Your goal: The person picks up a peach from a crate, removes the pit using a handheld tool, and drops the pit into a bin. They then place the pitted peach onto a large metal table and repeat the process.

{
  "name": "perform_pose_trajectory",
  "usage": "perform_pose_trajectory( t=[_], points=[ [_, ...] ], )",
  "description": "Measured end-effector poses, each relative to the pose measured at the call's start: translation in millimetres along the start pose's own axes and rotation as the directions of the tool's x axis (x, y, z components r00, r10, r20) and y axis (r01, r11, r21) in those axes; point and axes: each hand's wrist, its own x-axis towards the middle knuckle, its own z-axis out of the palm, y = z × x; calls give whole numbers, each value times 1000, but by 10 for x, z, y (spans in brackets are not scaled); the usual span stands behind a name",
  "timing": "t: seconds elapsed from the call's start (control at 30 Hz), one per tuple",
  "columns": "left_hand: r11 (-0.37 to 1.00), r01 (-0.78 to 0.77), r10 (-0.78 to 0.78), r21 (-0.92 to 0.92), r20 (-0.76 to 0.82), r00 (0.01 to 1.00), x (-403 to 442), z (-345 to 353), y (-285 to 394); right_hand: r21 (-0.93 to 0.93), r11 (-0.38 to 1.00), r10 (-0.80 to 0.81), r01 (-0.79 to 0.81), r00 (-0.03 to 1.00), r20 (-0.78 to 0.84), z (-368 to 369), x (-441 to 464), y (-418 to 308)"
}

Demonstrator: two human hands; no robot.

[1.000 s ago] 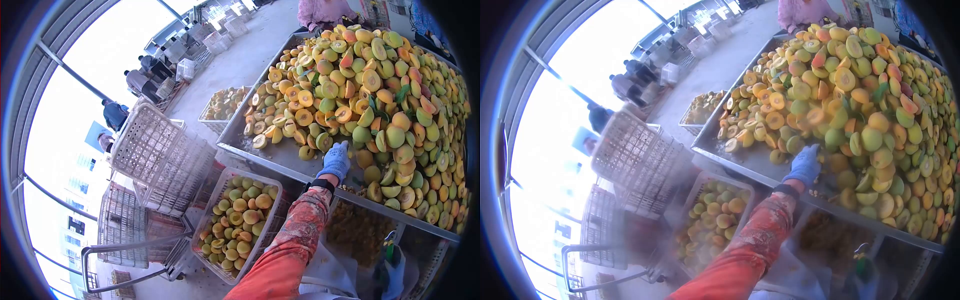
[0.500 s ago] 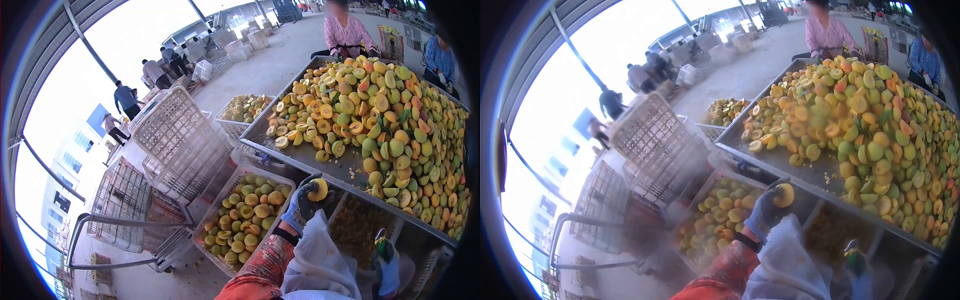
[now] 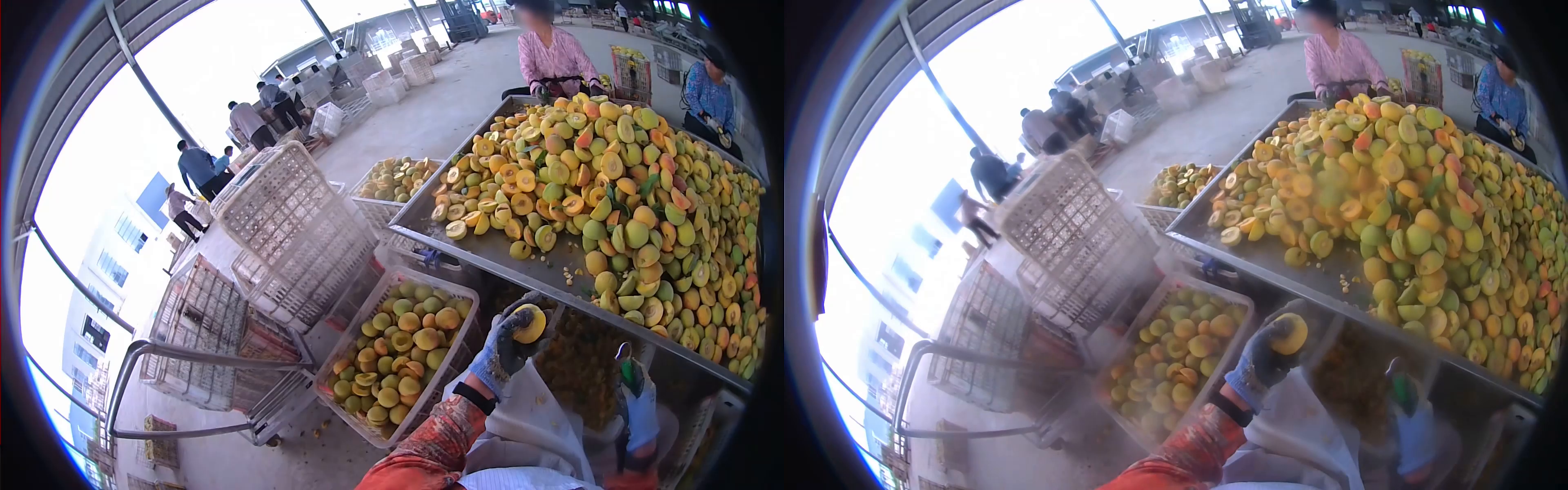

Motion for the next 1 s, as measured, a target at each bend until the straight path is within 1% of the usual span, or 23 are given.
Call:
perform_pose_trajectory(
  t=[0.03,0.07,0.1,0.17,0.2,0.27,0.33,0.4,0.43,0.47,0.5,0.53,0.57,0.6,0.63,0.67,0.7,0.73,0.77,0.83,0.9,0.97,1.0],
  points=[
    [999,27,-26,37,-35,999,-1,44,-13,-193,970,-153,146,988,-22,18,-9,17],
    [997,64,-63,36,-48,997,1,33,-34,-378,883,-304,277,953,-13,44,-11,23],
    [997,66,-64,39,-48,997,-27,123,-48,-376,885,-303,276,953,-15,76,-16,14],
    [992,22,-4,123,-144,990,-126,359,-91,-196,947,-257,252,966,0,152,-46,-27],
    [995,10,4,99,-142,990,-116,331,-138,-193,949,-254,249,967,-1,176,-62,-73],
    [992,11,6,125,-134,991,-80,265,-225,-262,901,-346,346,937,47,192,-77,-211],
    [989,9,10,150,-125,992,-83,270,-236,-216,919,-327,330,944,51,219,-101,-337],
    [994,101,-100,28,-47,994,-120,280,-202,-167,935,-306,312,950,58,231,-77,-398],
    [994,104,-103,27,-50,993,-141,294,-189,-229,882,-410,411,910,56,241,-55,-407],
    [998,60,-60,35,0,998,-156,315,-176,-292,816,-505,499,861,61,252,-32,-420],
    [999,27,-29,37,54,998,-157,352,-166,-62,915,-397,399,917,41,310,2,-421],
    [985,72,-60,159,-79,995,-118,378,-130,-64,922,-378,381,924,55,300,-21,-495],
    [989,29,-32,144,20,999,-62,294,-176,-67,930,-358,362,931,69,296,-31,-574],
    [973,-3,15,232,-53,998,-39,320,-250,-298,850,-411,435,900,141,247,-34,-748],
    [978,87,-100,188,59,993,-46,295,-173,-350,790,-480,504,863,158,251,-14,-785],
    [953,11,-13,304,6,1000,-85,450,-174,-381,756,-489,532,847,211,245,3,-862],
    [939,-4,15,344,-29,999,-81,455,-205,-415,720,-517,557,828,216,270,18,-864],
    [939,41,-38,341,-14,999,-93,467,-194,-439,675,-554,594,800,230,304,41,-857],
    [937,74,-78,341,-1,997,-105,484,-178,-452,685,-540,572,814,213,333,48,-871],
    [919,104,-103,379,-24,994,-118,500,-184,-503,619,-542,603,791,283,398,59,-892],
    [903,120,-109,413,-51,993,-136,536,-208,-519,592,-564,617,777,280,446,72,-847],
    [856,66,-5,513,-120,993,-171,590,-211,-512,589,-559,625,773,300,489,54,-821],
    [856,70,-6,512,-125,992,-191,603,-199,-509,592,-557,625,774,303,505,46,-812]
  ],
)
